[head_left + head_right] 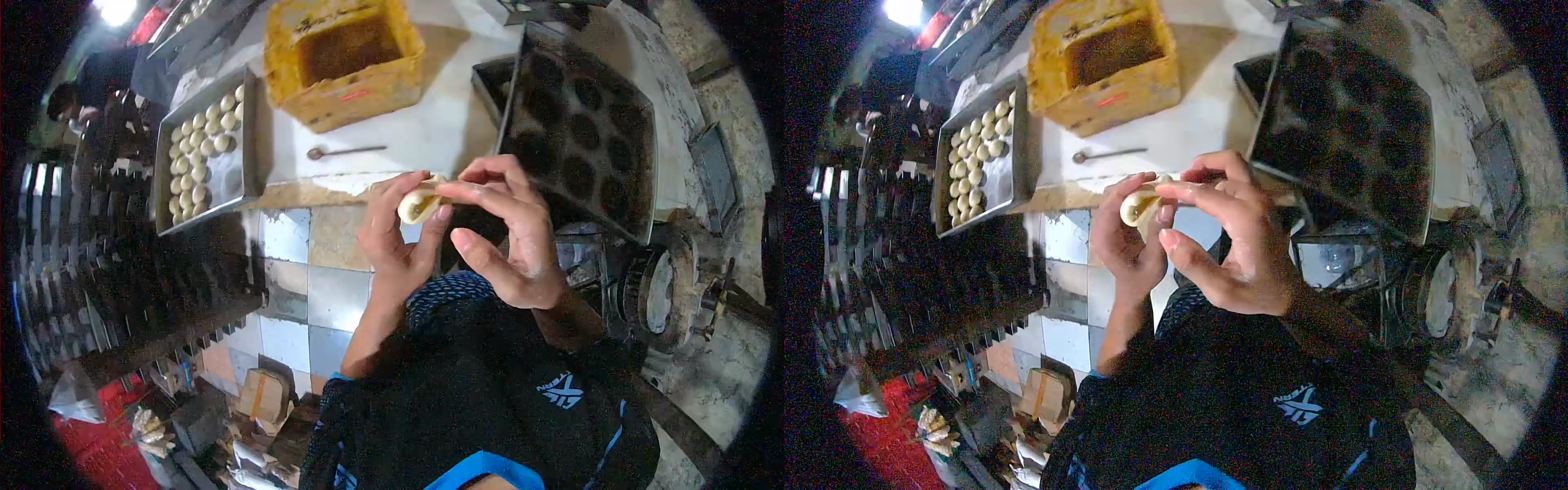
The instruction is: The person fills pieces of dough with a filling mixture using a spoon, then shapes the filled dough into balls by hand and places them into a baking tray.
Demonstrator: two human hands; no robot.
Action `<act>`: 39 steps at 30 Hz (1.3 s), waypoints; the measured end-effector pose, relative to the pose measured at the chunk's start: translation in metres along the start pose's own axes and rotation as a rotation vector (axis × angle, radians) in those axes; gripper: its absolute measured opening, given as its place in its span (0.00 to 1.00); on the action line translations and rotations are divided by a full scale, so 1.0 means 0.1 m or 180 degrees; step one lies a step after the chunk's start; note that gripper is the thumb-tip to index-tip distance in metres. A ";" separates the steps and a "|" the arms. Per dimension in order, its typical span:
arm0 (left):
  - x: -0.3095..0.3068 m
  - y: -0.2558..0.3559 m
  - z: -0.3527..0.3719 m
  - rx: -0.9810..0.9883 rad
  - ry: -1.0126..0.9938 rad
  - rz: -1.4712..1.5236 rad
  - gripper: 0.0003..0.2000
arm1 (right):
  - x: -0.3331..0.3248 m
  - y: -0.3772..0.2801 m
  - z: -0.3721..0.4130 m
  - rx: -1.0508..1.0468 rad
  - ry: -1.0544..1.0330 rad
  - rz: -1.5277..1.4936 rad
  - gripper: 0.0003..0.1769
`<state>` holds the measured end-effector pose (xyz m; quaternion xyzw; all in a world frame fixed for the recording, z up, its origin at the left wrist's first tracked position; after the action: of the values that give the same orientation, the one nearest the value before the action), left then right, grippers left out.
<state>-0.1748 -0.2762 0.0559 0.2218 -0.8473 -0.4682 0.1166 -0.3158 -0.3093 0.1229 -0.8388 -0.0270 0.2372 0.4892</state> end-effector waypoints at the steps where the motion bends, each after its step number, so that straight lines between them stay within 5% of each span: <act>1: 0.20 0.04 -0.06 0.0128 -0.0044 -0.0289 0.20 | -0.15 0.11 -0.02 0.0050 0.0003 0.0002 0.22; 7: 1.41 0.13 -0.32 0.0959 -0.0425 -0.1439 0.23 | -1.09 0.78 -0.02 0.0339 0.0417 0.0059 0.23; 14: 2.31 0.00 -0.40 0.1109 -0.1071 -0.1865 0.28 | -1.70 1.55 0.08 0.1275 0.0541 -0.1344 0.23; 17: 2.48 -0.13 -0.40 0.0851 -0.1143 -0.1905 0.27 | -1.80 1.88 0.24 0.2318 0.0776 -0.3287 0.30; 19: 2.45 -0.27 -0.43 0.0414 -0.1195 -0.1617 0.24 | -2.00 2.11 0.28 0.1951 0.0711 -0.4135 0.30; 21: 2.33 -0.43 -0.42 -0.0495 -0.1025 -0.0736 0.20 | -2.24 2.40 0.39 0.2065 0.0654 -0.3284 0.30; 23: 2.21 -0.49 -0.36 -0.0951 -0.0630 0.0038 0.19 | -2.37 2.53 0.36 0.1796 -0.0266 -0.1523 0.30; 24: 2.14 -0.55 -0.31 -0.1026 -0.0505 0.0050 0.18 | -2.36 2.59 0.36 0.1632 -0.0721 -0.0656 0.30; 31: 1.84 -0.40 -0.13 -0.1439 -0.0022 0.0246 0.19 | -1.88 2.90 0.47 0.0339 -0.1041 0.2764 0.33; 36: 1.44 -0.28 0.03 -0.1534 0.0149 0.0376 0.21 | -1.71 3.01 0.70 -0.0283 -0.2509 0.3114 0.20; 38: 1.29 -0.19 0.06 -0.1640 0.0094 0.0456 0.22 | -1.82 3.03 0.56 0.0386 -0.2258 0.2907 0.15; 39: 1.19 -0.13 0.09 -0.1502 0.0155 0.0594 0.21 | -1.97 3.04 0.48 0.1306 -0.1545 0.2526 0.14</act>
<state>-0.2794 -0.3334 0.0383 0.1204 -0.7284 -0.6348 0.2282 -0.5676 -0.4833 -0.0764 -0.5918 0.2280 0.5933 0.4957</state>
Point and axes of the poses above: each hand's wrist, its own z-axis away from the middle knuckle, its own x-axis out of the palm, y = z × x, the point moved 6 cm from there along -z, towards the middle knuckle, and after that the axes turned 5 degrees about y, right-handed, at the moved point
